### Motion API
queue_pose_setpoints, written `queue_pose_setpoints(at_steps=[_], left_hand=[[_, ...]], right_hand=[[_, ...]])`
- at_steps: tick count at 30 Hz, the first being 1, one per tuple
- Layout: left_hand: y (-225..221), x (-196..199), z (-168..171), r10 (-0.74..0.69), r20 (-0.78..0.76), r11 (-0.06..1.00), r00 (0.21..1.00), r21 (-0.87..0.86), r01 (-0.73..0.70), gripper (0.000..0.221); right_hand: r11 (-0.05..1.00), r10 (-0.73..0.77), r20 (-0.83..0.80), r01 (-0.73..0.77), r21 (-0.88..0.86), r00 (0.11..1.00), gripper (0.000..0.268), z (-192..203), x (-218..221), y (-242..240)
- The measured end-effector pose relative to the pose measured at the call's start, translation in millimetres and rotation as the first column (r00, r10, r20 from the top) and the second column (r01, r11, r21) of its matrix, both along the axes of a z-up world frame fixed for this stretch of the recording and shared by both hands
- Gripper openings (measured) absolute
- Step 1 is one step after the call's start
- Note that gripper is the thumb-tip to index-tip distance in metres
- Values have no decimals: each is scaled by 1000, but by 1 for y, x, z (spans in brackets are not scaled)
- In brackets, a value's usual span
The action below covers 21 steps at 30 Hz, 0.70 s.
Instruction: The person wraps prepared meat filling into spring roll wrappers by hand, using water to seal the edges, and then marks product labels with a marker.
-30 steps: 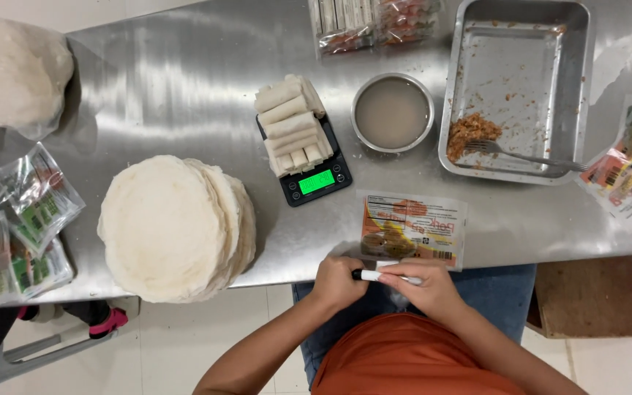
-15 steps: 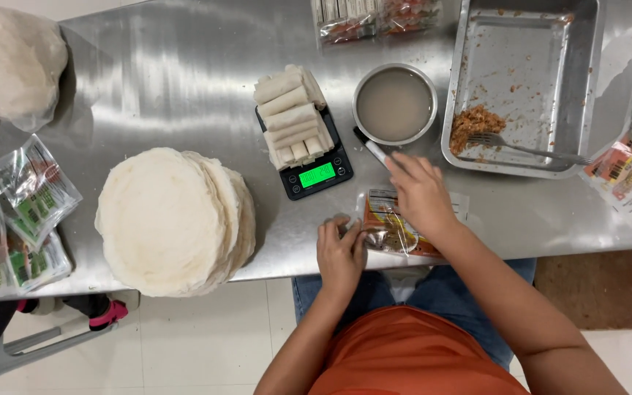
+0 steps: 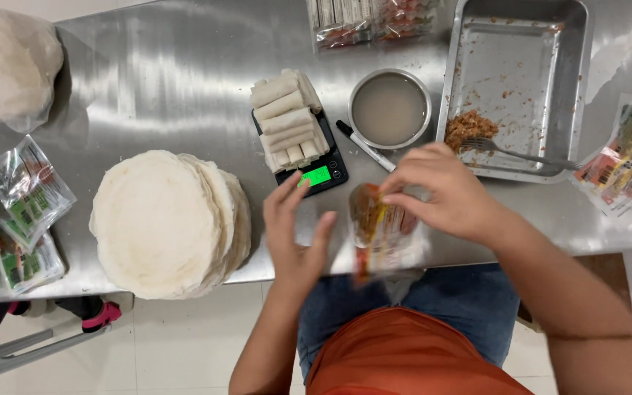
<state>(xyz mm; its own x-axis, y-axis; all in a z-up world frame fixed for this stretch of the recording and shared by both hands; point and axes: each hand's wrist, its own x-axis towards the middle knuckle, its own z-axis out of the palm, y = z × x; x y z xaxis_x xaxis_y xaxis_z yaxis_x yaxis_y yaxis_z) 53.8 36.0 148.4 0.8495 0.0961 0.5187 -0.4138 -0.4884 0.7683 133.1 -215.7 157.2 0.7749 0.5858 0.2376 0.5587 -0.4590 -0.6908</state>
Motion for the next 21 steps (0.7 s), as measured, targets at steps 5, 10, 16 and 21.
queue_pose_setpoints(at_steps=[5,10,16,21], left_hand=[[27,4,0,155,-82,987,984,50,-151,31],[47,22,-48,250,-82,937,965,271,-220,26],[47,76,-50,153,-359,965,921,-148,-218,51],[36,152,-70,28,-360,837,933,-501,-219,87]], right_hand=[[752,-506,-513,646,132,693,16,-75,-67,22],[624,-659,-615,771,-127,433,16,-128,-80,28],[753,-539,87,525,-397,838,52,-83,-8,29],[893,-127,-371,269,362,920,55,-99,118,127]])
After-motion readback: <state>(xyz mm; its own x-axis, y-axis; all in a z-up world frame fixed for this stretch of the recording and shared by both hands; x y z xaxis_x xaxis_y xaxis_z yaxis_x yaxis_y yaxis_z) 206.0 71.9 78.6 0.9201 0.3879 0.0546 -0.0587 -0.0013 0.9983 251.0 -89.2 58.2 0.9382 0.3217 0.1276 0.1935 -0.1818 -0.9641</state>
